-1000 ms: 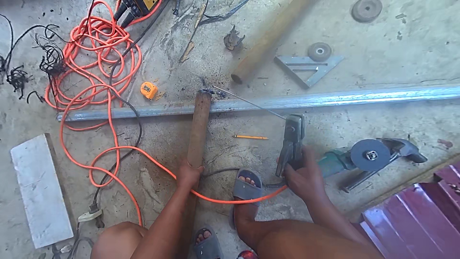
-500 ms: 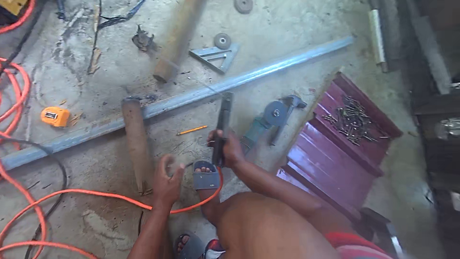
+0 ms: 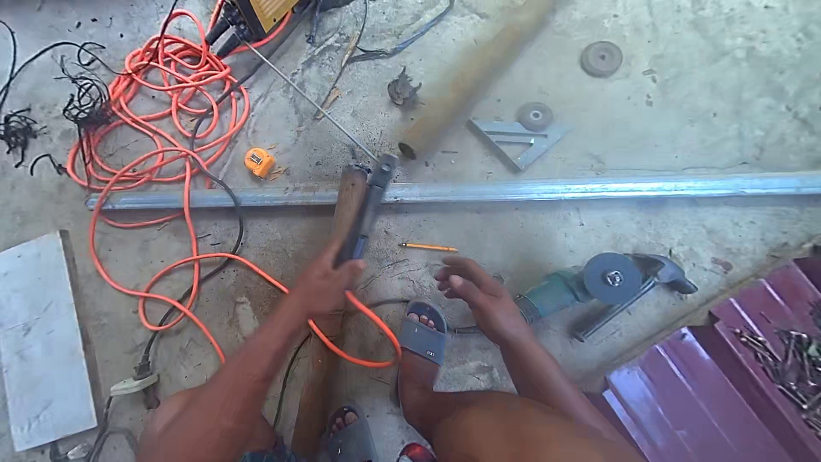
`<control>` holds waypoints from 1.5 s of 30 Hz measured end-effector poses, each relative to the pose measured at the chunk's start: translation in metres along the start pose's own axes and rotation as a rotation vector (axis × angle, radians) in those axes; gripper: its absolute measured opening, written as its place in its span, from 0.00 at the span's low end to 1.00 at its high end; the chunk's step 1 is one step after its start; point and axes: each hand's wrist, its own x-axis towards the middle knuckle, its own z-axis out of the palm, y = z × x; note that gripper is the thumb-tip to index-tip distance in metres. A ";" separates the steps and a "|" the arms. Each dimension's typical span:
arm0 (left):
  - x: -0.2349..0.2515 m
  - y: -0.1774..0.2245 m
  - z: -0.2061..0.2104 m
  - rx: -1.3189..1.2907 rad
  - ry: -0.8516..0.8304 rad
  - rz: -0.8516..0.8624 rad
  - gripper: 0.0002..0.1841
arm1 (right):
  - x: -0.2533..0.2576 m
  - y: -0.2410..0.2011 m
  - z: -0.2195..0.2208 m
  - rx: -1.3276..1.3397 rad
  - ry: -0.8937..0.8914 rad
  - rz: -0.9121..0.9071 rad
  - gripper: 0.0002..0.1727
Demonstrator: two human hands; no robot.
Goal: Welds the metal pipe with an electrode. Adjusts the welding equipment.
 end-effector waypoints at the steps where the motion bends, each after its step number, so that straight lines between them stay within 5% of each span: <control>1: -0.005 -0.001 -0.033 0.075 0.056 0.000 0.22 | -0.007 0.007 -0.010 0.008 0.042 0.041 0.28; 8: -0.041 -0.036 -0.256 0.729 0.626 -0.358 0.27 | -0.047 0.047 -0.063 -0.043 0.333 0.270 0.21; 12: -0.072 -0.091 -0.321 0.785 0.814 -0.604 0.28 | -0.049 0.052 -0.062 -0.088 0.351 0.315 0.19; 16: -0.074 -0.152 -0.290 0.550 0.883 -0.680 0.28 | -0.042 0.049 -0.048 -0.141 0.256 0.352 0.20; 21: -0.048 -0.219 -0.238 0.450 0.738 -0.739 0.25 | -0.038 0.031 -0.038 -0.280 0.117 0.387 0.21; 26: -0.044 -0.251 -0.237 0.574 0.577 -0.743 0.30 | -0.049 -0.016 -0.047 -0.477 0.068 0.339 0.23; 32: -0.048 -0.297 -0.222 0.333 0.575 -0.778 0.36 | -0.063 -0.109 -0.055 -0.696 0.091 0.360 0.24; 38: -0.052 -0.293 -0.209 0.312 0.571 -0.798 0.38 | -0.048 -0.195 -0.059 -0.766 0.143 0.133 0.22; 45: -0.028 -0.178 -0.229 0.557 0.300 -0.632 0.28 | 0.077 -0.186 -0.044 -0.781 -0.040 0.212 0.21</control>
